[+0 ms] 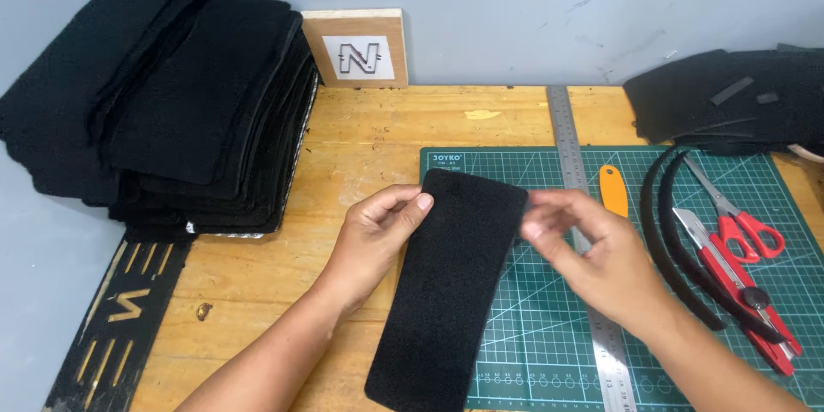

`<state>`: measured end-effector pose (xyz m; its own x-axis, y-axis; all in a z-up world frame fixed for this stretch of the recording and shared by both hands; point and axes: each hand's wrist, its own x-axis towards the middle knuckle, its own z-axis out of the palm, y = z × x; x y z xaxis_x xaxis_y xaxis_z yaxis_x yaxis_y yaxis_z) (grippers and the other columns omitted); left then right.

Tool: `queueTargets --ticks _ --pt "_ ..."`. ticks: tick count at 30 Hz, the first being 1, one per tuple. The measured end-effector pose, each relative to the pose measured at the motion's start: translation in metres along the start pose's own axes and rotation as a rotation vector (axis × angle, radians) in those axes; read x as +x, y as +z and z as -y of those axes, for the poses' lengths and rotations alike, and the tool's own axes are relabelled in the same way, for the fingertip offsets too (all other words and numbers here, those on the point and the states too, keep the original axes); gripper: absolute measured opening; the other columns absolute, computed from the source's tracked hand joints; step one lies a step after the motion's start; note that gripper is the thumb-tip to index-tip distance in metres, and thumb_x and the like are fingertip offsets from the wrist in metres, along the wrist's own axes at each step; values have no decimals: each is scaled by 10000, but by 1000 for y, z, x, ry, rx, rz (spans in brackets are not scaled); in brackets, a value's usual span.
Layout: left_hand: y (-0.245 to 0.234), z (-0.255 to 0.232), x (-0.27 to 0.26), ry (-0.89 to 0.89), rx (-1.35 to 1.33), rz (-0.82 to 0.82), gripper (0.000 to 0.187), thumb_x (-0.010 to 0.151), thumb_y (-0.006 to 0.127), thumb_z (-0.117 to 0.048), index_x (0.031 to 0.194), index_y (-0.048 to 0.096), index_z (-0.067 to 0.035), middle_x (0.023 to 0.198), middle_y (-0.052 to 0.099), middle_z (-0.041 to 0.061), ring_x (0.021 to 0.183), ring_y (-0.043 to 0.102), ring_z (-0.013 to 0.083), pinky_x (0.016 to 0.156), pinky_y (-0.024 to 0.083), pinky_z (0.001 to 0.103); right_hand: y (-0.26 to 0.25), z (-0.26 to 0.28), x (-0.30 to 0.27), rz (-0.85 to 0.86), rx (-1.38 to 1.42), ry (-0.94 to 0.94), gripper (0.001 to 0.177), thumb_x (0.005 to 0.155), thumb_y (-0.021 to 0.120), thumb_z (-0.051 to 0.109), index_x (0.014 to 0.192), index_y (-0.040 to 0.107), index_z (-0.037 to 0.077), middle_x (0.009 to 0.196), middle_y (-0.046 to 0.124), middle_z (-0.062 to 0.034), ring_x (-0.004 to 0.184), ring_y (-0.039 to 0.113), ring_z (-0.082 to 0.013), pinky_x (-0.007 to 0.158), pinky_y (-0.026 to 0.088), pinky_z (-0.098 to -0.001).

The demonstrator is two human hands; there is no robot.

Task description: The person smooths a rectangular piece of black fabric on a cutting mat using an orange plastic scraper. They then trim the corners of the fabric with red scissors. Finally, the person measures a larger piece of black fabric with a metal ruler.

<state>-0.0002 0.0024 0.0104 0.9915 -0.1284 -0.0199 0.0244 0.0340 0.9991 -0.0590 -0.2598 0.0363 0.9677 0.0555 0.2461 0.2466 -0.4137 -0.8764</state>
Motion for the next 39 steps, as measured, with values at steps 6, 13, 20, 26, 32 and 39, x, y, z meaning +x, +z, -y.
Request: queueTargets --ticks 6,13,20,26,32,39 --pt "2 1 -5 23 -38 56 172 952 765 -181 1080 803 -72 871 696 11 905 619 95 885 574 312 4 -5 -2 -69 151 51 200 861 745 31 1052 787 -12 733 789 -156 708 686 -208 726 569 -376" --pt "-1 3 -8 4 -29 85 214 948 762 -182 1109 789 -44 897 696 37 913 640 104 881 583 318 4 -2 -2 -80 169 14 147 855 740 -3 993 790 -6 667 775 -145 647 707 -203 670 561 -359" --pt "14 -18 -17 24 -84 201 225 921 770 -116 1128 796 -33 989 759 70 961 644 125 900 604 345 6 1 -4 -34 161 25 125 845 745 3 958 799 5 642 791 -146 633 692 -202 671 563 -367" --pt "13 -9 -16 56 -72 213 189 961 730 -134 1103 807 -36 1053 780 78 1009 621 116 930 596 349 7 -1 -5 -22 142 48 121 845 744 5 952 802 9 648 804 -148 656 707 -204 701 569 -372" --pt "13 -16 -19 86 -69 209 201 984 703 -156 1116 802 -40 1070 783 80 1042 611 112 957 588 357 8 -3 -5 -19 120 82 111 853 735 13 941 803 1 657 813 -168 664 726 -225 727 578 -401" --pt "10 -14 -17 59 -5 242 228 1010 642 -195 1112 767 -34 1071 719 -63 1016 604 19 935 512 201 12 -4 -5 -37 77 174 104 865 791 136 866 718 63 735 779 -46 652 778 -122 721 585 -235"
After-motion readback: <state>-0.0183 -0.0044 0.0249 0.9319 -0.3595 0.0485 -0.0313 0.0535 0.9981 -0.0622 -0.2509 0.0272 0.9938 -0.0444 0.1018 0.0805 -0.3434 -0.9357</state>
